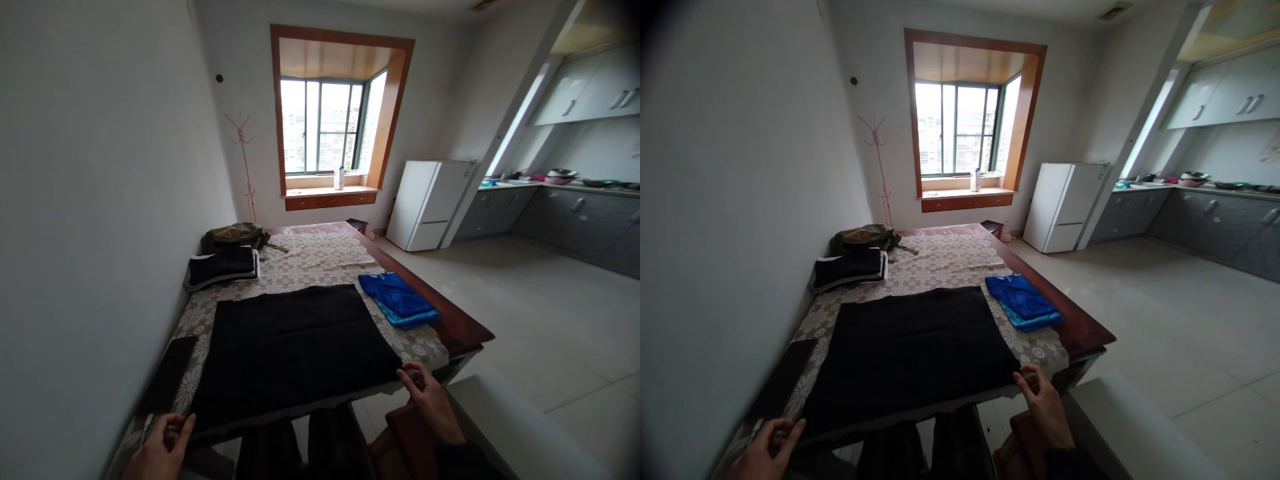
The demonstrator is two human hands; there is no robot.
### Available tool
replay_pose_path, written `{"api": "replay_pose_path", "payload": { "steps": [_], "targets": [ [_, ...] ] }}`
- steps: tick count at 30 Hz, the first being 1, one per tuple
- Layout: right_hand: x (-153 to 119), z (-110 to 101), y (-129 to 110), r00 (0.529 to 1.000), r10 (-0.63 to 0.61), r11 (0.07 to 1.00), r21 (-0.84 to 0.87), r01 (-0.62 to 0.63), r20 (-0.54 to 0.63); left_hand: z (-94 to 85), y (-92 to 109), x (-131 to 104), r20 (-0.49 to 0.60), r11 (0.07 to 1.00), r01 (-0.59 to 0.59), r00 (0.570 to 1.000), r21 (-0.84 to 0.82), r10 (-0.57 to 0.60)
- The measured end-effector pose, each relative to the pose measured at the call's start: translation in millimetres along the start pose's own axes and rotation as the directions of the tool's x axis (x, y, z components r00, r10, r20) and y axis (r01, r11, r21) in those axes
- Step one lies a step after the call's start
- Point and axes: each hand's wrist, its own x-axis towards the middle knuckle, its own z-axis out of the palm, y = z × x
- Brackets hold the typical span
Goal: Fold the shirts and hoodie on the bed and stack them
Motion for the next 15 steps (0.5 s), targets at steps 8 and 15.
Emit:
{"api": "replay_pose_path", "payload": {
  "steps": [8,15],
  "targets": [
    [3.6,7.8,14.8,0.999,0.025,0.984,0.176,-0.031,0.038,27.2,-18.4,-1.3,0.041,0.925,0.082,0.997,-0.372,-0.072],
    [0.8,20.2,13.0,0.998,0.07,0.849,0.525,-0.064,0.008,32.7,-7.3,-10.0,0.048,0.832,0.078,0.997,-0.55,-0.061]
  ]
}}
